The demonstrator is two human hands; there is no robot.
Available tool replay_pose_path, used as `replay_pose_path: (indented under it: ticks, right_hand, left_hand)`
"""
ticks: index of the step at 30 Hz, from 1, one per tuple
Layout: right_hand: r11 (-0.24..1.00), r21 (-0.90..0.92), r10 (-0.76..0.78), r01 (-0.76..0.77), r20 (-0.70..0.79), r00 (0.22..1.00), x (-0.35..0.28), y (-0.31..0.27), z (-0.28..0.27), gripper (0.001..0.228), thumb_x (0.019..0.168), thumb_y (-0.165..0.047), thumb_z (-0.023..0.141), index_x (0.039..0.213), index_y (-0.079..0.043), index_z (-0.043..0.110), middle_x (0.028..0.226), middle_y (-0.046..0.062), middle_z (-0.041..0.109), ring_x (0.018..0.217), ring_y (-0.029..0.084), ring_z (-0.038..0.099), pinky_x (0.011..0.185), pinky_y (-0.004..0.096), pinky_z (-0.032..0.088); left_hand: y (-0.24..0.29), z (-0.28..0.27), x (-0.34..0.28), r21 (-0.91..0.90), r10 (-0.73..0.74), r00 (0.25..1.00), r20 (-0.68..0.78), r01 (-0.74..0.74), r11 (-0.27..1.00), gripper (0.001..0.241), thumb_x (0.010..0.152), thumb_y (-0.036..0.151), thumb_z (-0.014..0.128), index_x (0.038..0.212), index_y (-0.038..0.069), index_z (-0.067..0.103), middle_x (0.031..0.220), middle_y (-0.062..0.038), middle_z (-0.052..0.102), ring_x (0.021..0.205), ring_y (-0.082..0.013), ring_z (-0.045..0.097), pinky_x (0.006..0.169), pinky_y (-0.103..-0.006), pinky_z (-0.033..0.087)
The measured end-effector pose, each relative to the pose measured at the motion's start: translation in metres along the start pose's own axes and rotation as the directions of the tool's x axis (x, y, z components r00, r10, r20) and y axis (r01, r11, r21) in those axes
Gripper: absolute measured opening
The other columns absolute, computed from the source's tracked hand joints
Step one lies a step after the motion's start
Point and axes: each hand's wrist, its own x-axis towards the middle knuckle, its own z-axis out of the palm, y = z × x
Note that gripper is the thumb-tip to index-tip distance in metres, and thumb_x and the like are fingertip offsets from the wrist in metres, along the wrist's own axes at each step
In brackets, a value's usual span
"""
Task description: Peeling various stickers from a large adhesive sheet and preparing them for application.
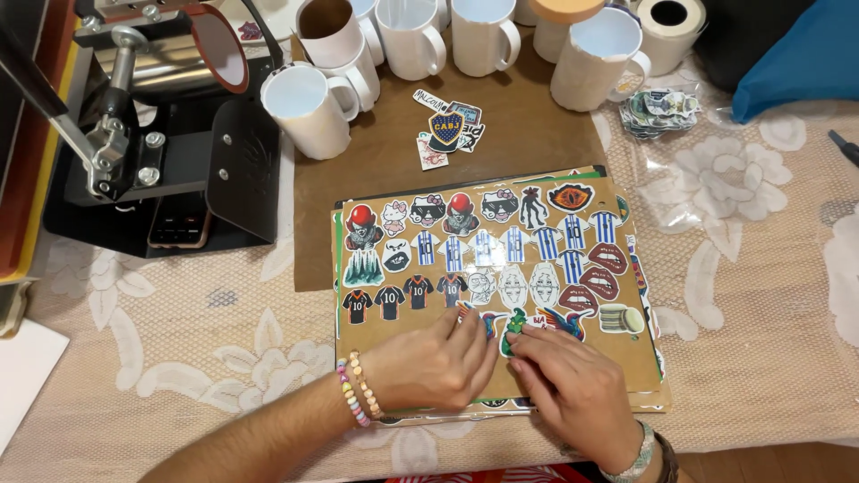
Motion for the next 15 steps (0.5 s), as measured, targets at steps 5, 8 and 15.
replay_pose_path:
  ticks: [5, 8, 15]
  right_hand:
    - [1.000, 0.025, 0.010, -0.010, 0.002, 1.000, 0.002, 0.000, -0.001, 0.014, 0.092, -0.018, 0.065, 0.103, -0.010, 0.070, 0.105, 0.002, 0.077, 0.102, 0.022, 0.074, 0.096, 0.037, 0.055]
    - [0.999, 0.033, 0.008, -0.008, -0.001, 1.000, 0.001, 0.001, 0.000, 0.014, 0.092, -0.019, 0.066, 0.102, -0.010, 0.070, 0.104, 0.001, 0.077, 0.102, 0.021, 0.074, 0.095, 0.036, 0.055]
    - [0.998, 0.050, 0.039, -0.039, 0.005, 0.999, 0.001, 0.001, 0.000, 0.014, 0.091, -0.018, 0.067, 0.101, -0.010, 0.070, 0.103, 0.001, 0.078, 0.101, 0.021, 0.074, 0.095, 0.037, 0.056]
  left_hand:
    - [0.004, 0.019, -0.002, 0.018, -0.069, 0.998, 0.001, 0.069, 0.997, 0.028, 0.100, 0.014, 0.050, 0.110, -0.004, 0.069, 0.107, -0.026, 0.072, 0.099, -0.0384, 0.072, 0.086, -0.0445, 0.059]
    - [0.006, 0.025, -0.004, 0.041, -0.072, 0.997, 0.026, 0.071, 0.997, 0.026, 0.098, 0.010, 0.051, 0.108, -0.006, 0.068, 0.107, -0.027, 0.071, 0.095, -0.0401, 0.072, 0.078, -0.0433, 0.060]
    - [0.008, 0.025, 0.002, 0.077, -0.126, 0.992, -0.009, 0.126, 0.989, 0.023, 0.098, 0.009, 0.052, 0.102, -0.005, 0.069, 0.092, -0.022, 0.071, 0.086, -0.0346, 0.070, 0.071, -0.0368, 0.057]
